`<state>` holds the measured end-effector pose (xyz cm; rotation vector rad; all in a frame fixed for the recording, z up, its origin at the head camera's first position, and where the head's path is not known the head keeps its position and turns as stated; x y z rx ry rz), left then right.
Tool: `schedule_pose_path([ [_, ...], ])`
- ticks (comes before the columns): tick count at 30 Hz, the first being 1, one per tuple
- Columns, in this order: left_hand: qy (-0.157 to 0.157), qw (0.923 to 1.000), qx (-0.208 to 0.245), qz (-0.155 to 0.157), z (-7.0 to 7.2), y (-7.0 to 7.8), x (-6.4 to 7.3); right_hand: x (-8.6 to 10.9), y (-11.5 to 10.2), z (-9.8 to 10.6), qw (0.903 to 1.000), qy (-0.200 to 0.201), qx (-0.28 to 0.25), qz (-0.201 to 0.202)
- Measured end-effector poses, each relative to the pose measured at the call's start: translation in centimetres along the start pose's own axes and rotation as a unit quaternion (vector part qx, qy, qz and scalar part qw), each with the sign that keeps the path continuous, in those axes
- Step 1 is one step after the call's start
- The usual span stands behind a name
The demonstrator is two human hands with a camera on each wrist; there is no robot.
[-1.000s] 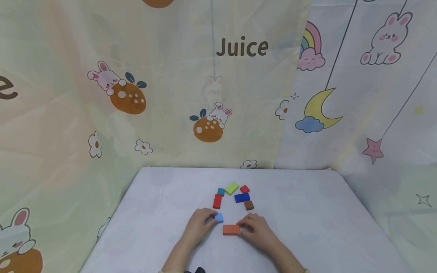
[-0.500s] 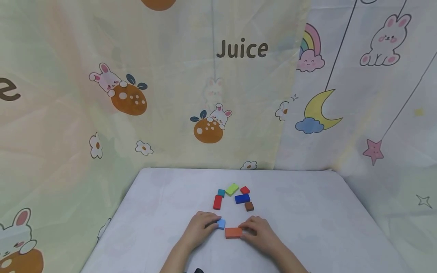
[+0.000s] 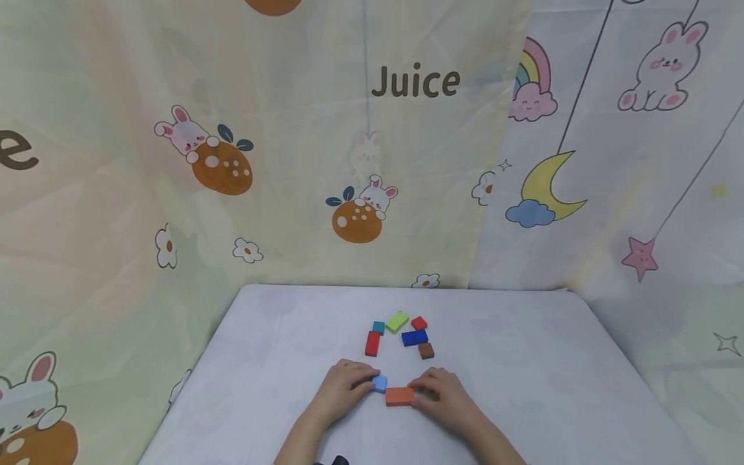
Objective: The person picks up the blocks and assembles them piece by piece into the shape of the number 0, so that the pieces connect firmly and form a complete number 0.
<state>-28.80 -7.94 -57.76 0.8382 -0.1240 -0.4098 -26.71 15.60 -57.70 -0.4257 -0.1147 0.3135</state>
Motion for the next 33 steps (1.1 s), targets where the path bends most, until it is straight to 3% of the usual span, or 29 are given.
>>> schedule_pose_path([
  [9, 0.007, 0.9998, 0.006, 0.016, -0.05, 0.01, -0.13, 0.14, -0.05, 0.16, 1.0000, -0.001, 0.003, 0.006],
  [17, 0.019, 0.9997, 0.013, 0.012, 0.01, 0.00, -0.19, 0.15, 0.00, 0.26, 0.9999, 0.004, 0.007, 0.010],
  [33, 0.014, 0.9990, 0.026, 0.033, 0.16, 0.15, -0.10, 0.26, -0.46, 0.40, 0.9999, 0.008, 0.006, 0.014],
])
Point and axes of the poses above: each hand's wrist, its own x-axis away from the middle knuckle, its own z-axis out of the back of the hand, y = z × x, the point moved 6 cm from there along -x, towards the middle knuckle, and after that the axes turned 12 degrees about x, right-handed, at the moved point
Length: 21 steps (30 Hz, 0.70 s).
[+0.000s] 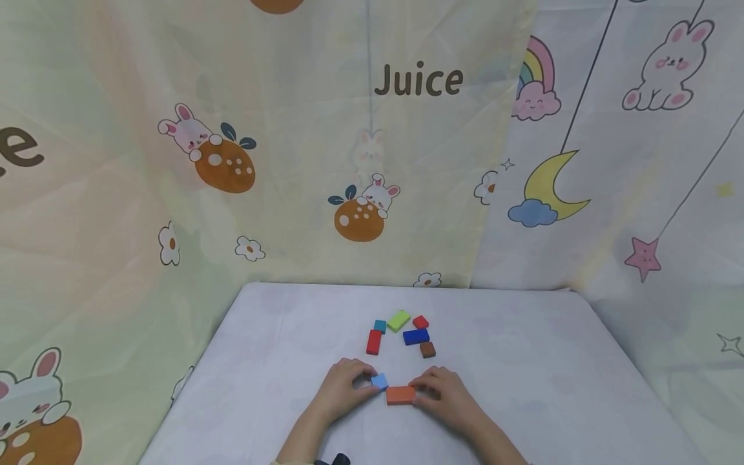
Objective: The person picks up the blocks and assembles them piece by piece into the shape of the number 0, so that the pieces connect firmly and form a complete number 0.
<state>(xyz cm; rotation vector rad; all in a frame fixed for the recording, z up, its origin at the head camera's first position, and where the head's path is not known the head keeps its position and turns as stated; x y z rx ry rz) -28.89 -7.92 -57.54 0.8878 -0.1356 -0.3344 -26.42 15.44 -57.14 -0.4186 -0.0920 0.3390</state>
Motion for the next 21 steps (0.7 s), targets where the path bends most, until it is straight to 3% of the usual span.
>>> schedule_pose_path([
  [21, 0.008, 1.0000, 0.001, 0.000, -0.09, -0.36, -0.13, 0.07, 0.12, 0.03, 0.9999, -0.001, 0.000, -0.012],
])
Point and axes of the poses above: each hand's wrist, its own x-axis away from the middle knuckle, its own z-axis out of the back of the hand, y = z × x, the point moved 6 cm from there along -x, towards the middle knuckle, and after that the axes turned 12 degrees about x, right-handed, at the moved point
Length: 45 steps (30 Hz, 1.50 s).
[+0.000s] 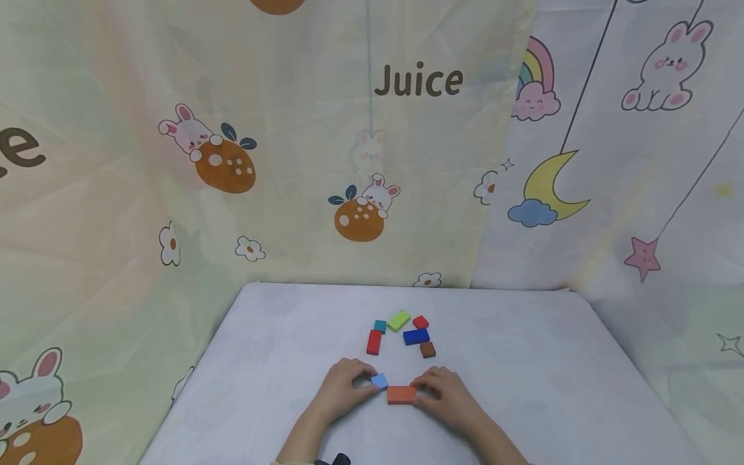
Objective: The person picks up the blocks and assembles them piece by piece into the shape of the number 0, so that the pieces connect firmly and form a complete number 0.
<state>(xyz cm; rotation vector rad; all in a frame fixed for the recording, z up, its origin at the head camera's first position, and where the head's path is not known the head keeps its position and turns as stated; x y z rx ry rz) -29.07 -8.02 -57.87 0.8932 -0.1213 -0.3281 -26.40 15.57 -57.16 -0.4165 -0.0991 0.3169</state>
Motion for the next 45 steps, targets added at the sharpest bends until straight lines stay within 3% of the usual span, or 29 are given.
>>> schedule_pose_path([
  [18, 0.002, 0.9999, -0.004, -0.010, -0.1, 0.1, 0.1, 0.1, -0.1, -0.1, 1.0000, 0.003, 0.003, 0.001],
  [25, -0.012, 0.9977, -0.006, -0.066, -0.2, 1.2, 0.4, 0.1, -0.1, 0.1, 0.9999, 0.010, 0.007, 0.009],
  [32, -0.023, 0.9880, -0.018, -0.152, -0.5, 2.4, 1.0, 0.1, -0.2, 0.2, 0.9998, 0.012, 0.013, 0.013],
  [35, -0.019, 0.9851, -0.026, -0.169, -0.8, 2.7, 1.1, 0.1, -0.3, 0.4, 0.9996, 0.015, 0.018, 0.017],
  [45, -0.025, 0.9899, -0.023, -0.138, -1.2, 2.3, 0.9, 0.1, -0.3, 0.3, 0.9997, 0.012, 0.017, 0.009],
])
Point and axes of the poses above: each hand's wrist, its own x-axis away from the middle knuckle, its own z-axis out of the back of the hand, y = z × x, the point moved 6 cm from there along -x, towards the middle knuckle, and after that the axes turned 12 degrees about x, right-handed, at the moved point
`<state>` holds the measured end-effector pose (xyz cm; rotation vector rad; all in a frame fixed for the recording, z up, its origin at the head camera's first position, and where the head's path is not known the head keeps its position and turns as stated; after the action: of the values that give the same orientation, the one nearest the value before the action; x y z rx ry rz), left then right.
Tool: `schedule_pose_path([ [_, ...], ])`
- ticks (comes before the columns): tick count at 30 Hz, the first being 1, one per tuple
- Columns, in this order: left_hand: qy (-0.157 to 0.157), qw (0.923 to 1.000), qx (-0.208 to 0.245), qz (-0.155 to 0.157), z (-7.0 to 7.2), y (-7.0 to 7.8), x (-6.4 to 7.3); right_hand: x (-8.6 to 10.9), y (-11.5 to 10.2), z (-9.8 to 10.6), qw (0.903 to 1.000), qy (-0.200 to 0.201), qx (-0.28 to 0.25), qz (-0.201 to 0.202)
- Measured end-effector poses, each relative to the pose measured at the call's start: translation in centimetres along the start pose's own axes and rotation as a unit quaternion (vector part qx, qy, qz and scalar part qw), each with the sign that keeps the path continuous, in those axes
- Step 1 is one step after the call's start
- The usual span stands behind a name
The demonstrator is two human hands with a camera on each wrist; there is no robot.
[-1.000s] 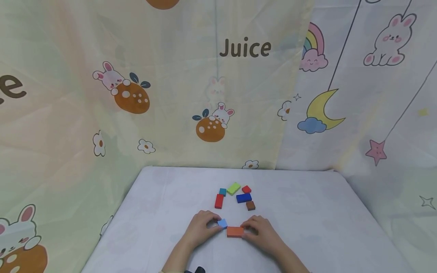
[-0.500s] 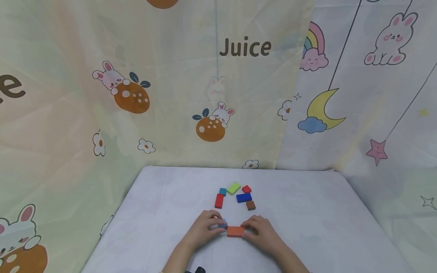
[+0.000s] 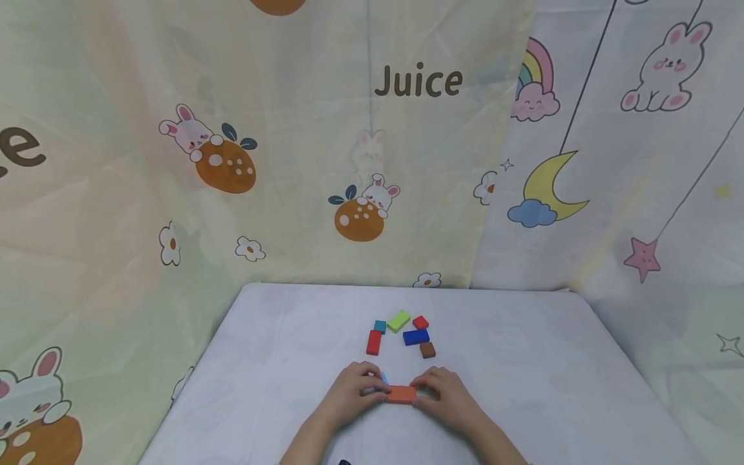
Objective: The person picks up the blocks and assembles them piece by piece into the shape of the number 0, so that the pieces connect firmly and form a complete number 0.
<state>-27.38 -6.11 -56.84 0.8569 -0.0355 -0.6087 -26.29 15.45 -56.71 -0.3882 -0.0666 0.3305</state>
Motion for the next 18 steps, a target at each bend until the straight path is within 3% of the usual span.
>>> schedule_pose_path([
  [12, 0.004, 1.0000, 0.002, 0.006, -0.1, -0.2, 0.0, -0.1, 0.2, -0.2, 0.9997, -0.004, -0.021, -0.008],
  [15, 0.007, 1.0000, 0.000, 0.006, -0.1, -0.2, 0.0, -0.3, 0.8, -0.1, 0.9985, 0.014, -0.041, -0.035],
  [18, 0.007, 0.9999, 0.004, 0.008, -0.1, -0.1, 0.0, -0.5, 1.8, 0.4, 0.9927, 0.062, -0.055, -0.087],
])
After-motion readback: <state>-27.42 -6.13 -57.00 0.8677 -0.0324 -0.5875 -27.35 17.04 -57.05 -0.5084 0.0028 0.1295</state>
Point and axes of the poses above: each hand's wrist, its own x-axis away from the middle knuckle, its own z-axis out of the back of the hand, y = z × x, the point moved 6 cm from there along -x, towards the middle knuckle, and after that the axes turned 12 degrees about x, right-handed, at the moved point
